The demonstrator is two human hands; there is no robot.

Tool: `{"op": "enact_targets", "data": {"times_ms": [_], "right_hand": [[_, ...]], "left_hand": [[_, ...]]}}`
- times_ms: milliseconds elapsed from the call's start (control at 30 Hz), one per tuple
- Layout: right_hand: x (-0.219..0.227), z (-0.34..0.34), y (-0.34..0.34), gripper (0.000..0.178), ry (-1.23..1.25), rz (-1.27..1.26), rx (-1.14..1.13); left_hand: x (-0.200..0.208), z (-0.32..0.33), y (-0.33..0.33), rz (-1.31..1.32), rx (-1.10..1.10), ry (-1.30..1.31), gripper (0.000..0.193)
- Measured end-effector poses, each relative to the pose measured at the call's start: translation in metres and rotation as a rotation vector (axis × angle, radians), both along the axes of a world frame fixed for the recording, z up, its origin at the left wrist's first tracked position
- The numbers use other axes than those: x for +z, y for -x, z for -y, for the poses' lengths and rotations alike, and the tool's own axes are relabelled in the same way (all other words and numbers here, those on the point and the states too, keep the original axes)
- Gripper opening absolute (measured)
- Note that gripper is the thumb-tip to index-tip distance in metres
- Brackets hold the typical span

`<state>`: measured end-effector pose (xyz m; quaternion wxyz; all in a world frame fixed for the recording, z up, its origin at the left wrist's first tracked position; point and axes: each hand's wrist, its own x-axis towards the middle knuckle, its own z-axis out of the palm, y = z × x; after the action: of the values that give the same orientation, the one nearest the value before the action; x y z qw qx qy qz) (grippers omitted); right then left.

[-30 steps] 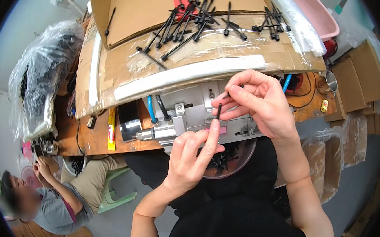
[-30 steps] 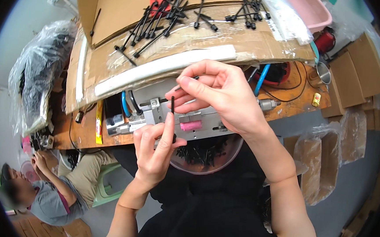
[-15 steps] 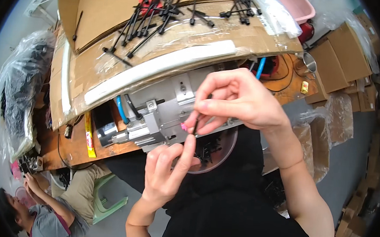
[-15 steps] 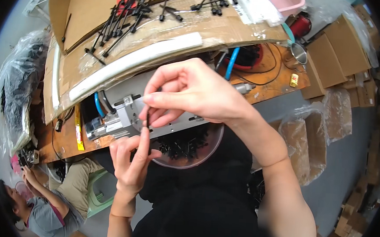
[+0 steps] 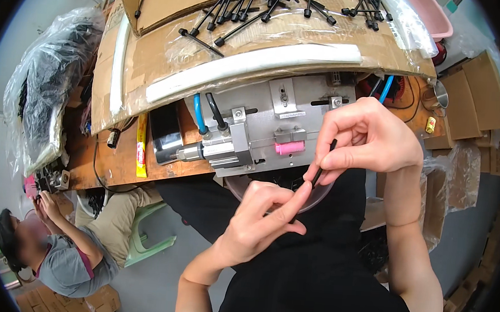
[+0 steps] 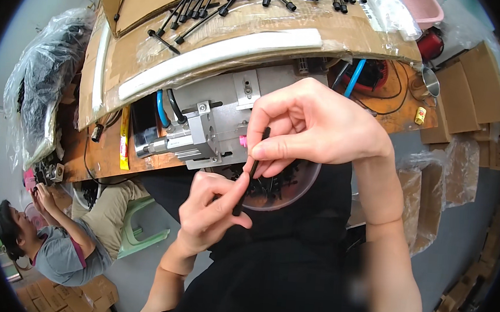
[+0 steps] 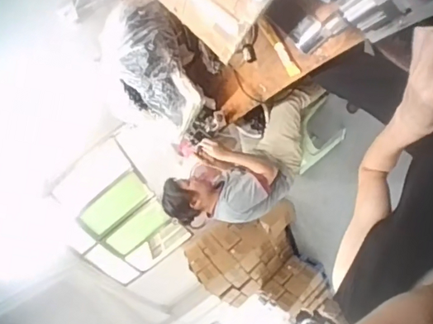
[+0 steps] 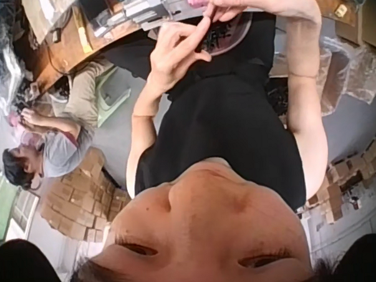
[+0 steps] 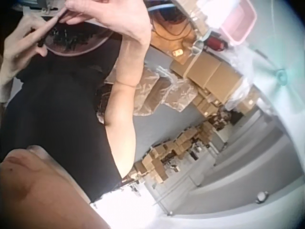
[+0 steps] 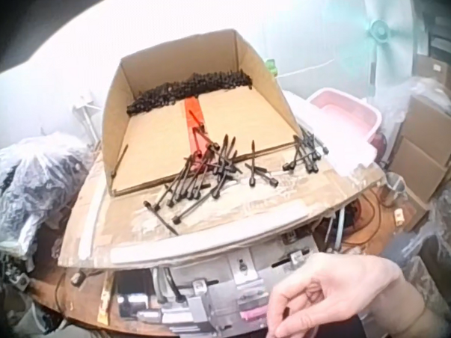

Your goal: The person repeatedly picks up black plastic rods from a cardboard box and inserts them into a metal jig on a workbench. The person uses both hands to position the rods into the jig's slots and then removes them, repeating this process for multiple units.

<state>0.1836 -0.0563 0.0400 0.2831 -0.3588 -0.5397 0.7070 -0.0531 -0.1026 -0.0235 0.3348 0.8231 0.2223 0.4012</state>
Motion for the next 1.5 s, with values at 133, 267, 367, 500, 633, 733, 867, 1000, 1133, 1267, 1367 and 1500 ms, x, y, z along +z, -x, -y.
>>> {"op": "enact_targets", "data": {"times_ms": [133,267,367,500,633,733,867,1000,1133,1267,1367,1500], "right_hand": [[-0.02,0.003,0.005,0.014,-0.091,0.076,-0.11],[-0.04,0.018,0.009,0.019,-0.304,0.2,-0.525],[-0.045,0.028,0.008,0.02,-0.319,0.169,-0.665],[-0.048,0.041,0.008,0.017,-0.358,0.167,-0.755],[-0.047,0.05,0.008,0.016,-0.36,0.145,-0.822],[-0.048,0.049,0.008,0.015,-0.433,0.151,-0.823],[-0.038,0.025,-0.004,0.011,-0.669,0.388,-0.836],[-0.018,-0.051,-0.029,0.007,-1.17,0.846,-0.903],[-0.006,-0.137,-0.036,0.011,-1.006,1.288,-0.765],[0.0,-0.154,-0.019,0.011,-0.911,1.461,-0.618],[-0.011,-0.155,-0.026,0.013,-1.014,1.419,-0.624],[-0.011,-0.148,-0.04,0.014,-1.21,1.067,-0.815]], "left_hand": [[-0.012,0.013,-0.013,-0.12,0.203,-0.086,0.067],[-0.043,0.015,-0.036,-0.383,0.42,-0.137,0.077],[-0.061,0.011,-0.047,-0.55,0.448,-0.17,0.076],[-0.07,0.011,-0.053,-0.587,0.484,-0.215,0.073],[-0.065,0.01,-0.055,-0.59,0.467,-0.208,0.073],[-0.064,0.011,-0.054,-0.573,0.452,-0.185,0.074],[-0.042,0.002,-0.046,-0.534,0.381,-0.14,0.069],[0.013,-0.068,-0.019,-0.402,0.434,-0.321,0.05],[0.038,-0.194,0.024,-0.422,0.529,-0.508,0.02],[0.049,-0.223,0.036,-0.469,0.332,-0.206,0.016],[0.048,-0.216,0.034,-0.409,0.284,-0.195,0.016],[0.048,-0.22,0.041,-0.448,0.321,-0.277,0.016]]}}
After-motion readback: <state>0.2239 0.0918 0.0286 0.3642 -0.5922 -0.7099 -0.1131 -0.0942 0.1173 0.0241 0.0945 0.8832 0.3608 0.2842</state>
